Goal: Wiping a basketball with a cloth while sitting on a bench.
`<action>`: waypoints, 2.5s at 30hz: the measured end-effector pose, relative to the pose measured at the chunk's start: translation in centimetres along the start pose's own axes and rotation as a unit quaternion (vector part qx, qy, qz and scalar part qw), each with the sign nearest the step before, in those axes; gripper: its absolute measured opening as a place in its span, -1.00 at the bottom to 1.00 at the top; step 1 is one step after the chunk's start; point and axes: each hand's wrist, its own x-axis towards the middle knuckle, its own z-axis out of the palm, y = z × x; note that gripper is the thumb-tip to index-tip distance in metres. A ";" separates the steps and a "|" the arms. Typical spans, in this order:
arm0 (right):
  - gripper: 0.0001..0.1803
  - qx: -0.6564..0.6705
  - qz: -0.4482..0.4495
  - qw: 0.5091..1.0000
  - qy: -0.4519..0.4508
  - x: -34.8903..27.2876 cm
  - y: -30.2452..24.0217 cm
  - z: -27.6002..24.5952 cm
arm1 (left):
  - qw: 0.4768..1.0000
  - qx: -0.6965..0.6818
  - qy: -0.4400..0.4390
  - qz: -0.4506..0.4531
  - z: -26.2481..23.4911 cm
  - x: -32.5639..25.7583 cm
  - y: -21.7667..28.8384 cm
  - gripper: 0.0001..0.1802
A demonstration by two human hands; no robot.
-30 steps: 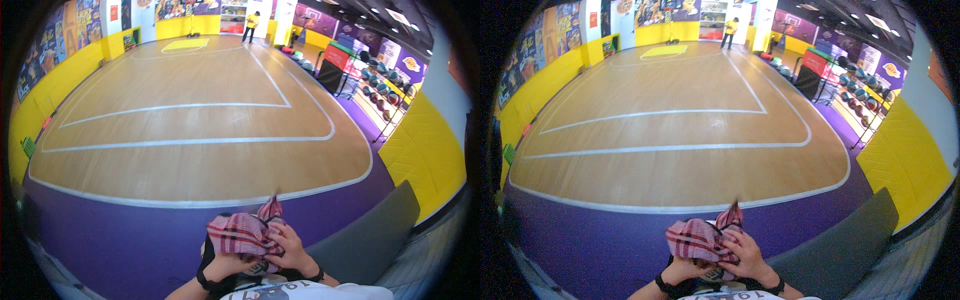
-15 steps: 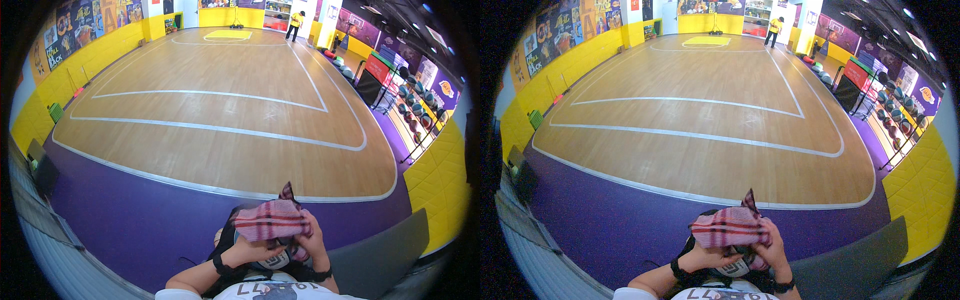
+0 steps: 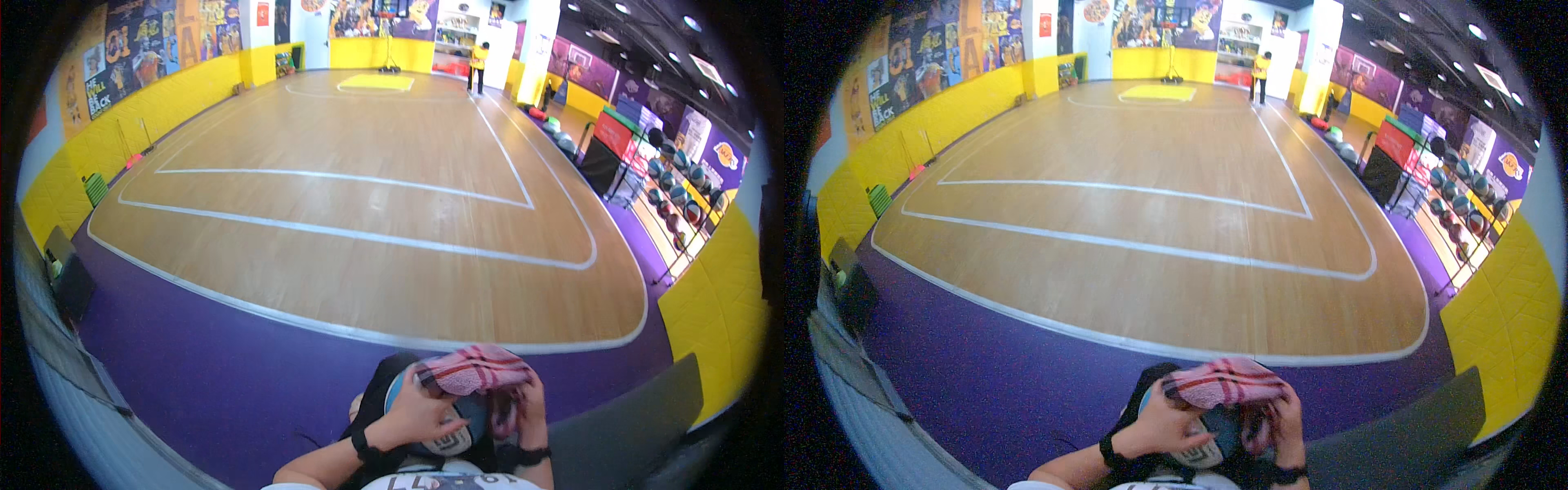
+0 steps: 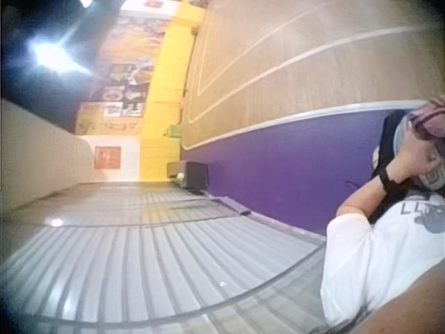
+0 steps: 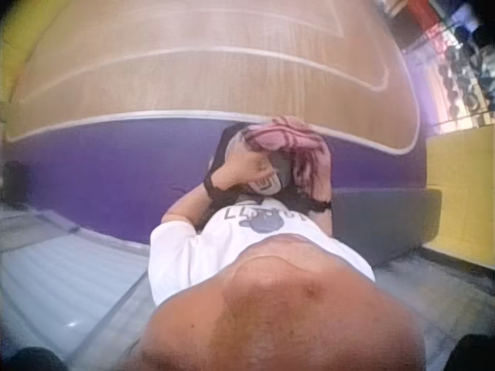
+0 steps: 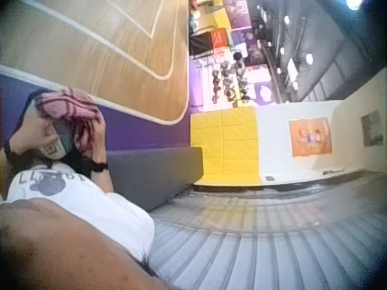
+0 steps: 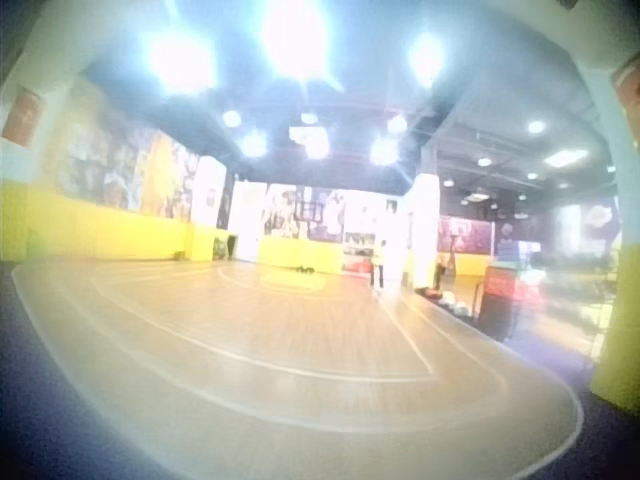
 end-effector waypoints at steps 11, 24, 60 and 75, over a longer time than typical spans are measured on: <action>-0.62 -0.046 -0.066 0.997 -0.002 -4.6 -4.6 1.8 | 0.991 -0.131 0.015 -0.036 0.5 -1.8 -2.6 -0.11; 0.04 -0.621 -0.227 0.744 -0.100 -5.0 -3.0 9.1 | 0.981 -0.169 -0.038 -0.091 0.8 -2.1 -1.6 -0.26; -0.42 -0.155 -0.059 0.985 -0.047 -0.7 1.2 -4.6 | 0.862 -0.409 -0.012 -0.300 3.3 -6.7 -7.8 0.17; -0.29 -0.438 -0.240 0.848 -0.178 -2.2 -1.5 6.7 | 0.992 0.032 -0.094 -0.076 0.2 -0.7 -1.3 0.07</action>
